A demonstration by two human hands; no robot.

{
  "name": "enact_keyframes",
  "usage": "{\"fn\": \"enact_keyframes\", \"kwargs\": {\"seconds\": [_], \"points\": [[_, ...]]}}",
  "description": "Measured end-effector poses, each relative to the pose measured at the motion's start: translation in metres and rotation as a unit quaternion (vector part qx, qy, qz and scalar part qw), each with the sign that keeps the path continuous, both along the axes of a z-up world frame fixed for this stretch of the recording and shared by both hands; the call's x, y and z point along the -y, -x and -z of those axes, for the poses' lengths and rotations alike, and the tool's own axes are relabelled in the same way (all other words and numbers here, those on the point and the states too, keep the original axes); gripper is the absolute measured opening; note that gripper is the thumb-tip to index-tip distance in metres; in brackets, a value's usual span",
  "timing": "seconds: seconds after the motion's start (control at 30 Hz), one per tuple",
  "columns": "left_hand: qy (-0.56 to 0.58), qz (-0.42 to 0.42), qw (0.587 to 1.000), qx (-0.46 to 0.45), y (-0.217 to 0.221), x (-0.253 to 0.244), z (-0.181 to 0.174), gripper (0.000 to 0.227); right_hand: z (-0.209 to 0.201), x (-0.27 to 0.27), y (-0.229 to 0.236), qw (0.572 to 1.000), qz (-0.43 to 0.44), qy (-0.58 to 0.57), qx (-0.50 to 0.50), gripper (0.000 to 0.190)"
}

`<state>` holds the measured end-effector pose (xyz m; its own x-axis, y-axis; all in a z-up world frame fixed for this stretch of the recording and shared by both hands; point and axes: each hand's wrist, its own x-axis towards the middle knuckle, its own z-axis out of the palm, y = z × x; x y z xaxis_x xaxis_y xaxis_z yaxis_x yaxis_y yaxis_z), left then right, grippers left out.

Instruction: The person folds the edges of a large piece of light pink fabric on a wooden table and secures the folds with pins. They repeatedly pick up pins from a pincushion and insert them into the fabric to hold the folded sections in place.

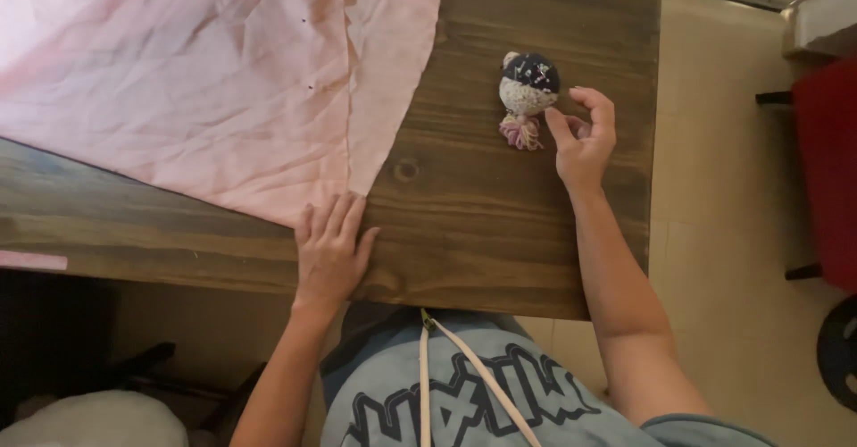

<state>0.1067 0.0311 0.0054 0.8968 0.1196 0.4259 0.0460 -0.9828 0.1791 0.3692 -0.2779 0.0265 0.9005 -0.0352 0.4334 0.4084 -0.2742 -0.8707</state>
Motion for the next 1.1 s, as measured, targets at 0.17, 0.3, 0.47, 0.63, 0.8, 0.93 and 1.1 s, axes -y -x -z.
{"fn": "enact_keyframes", "kwargs": {"seconds": [0.17,0.3,0.47,0.63,0.8,0.93,1.1], "points": [[-0.032,-0.021,0.999,0.024,0.008,0.005,-0.009,0.04,-0.006,0.008,-0.015,0.997,-0.04,0.055,0.041,0.018],[-0.024,-0.05,0.998,0.015,0.004,0.0,-0.009,0.037,-0.018,0.01,-0.027,0.989,-0.119,0.081,0.046,0.019],[-0.033,-0.076,0.996,0.024,0.013,-0.012,-0.011,0.028,-0.037,0.0,-0.028,0.954,-0.171,0.212,0.126,0.017],[0.058,-0.023,0.998,-0.031,-0.015,-0.005,-0.036,0.046,-0.03,-0.008,-0.033,0.955,-0.164,0.227,0.101,0.014],[0.086,0.013,0.98,-0.177,-0.036,0.0,-0.046,0.088,-0.034,-0.022,-0.032,0.959,-0.157,0.227,0.061,0.013],[0.094,0.011,0.963,-0.253,-0.027,-0.004,-0.046,0.092,-0.037,-0.031,-0.039,0.963,-0.15,0.22,0.053,0.033],[0.063,-0.018,0.991,-0.115,-0.015,-0.001,-0.019,0.092,-0.034,-0.032,-0.048,0.964,-0.144,0.212,0.066,0.041]]}}
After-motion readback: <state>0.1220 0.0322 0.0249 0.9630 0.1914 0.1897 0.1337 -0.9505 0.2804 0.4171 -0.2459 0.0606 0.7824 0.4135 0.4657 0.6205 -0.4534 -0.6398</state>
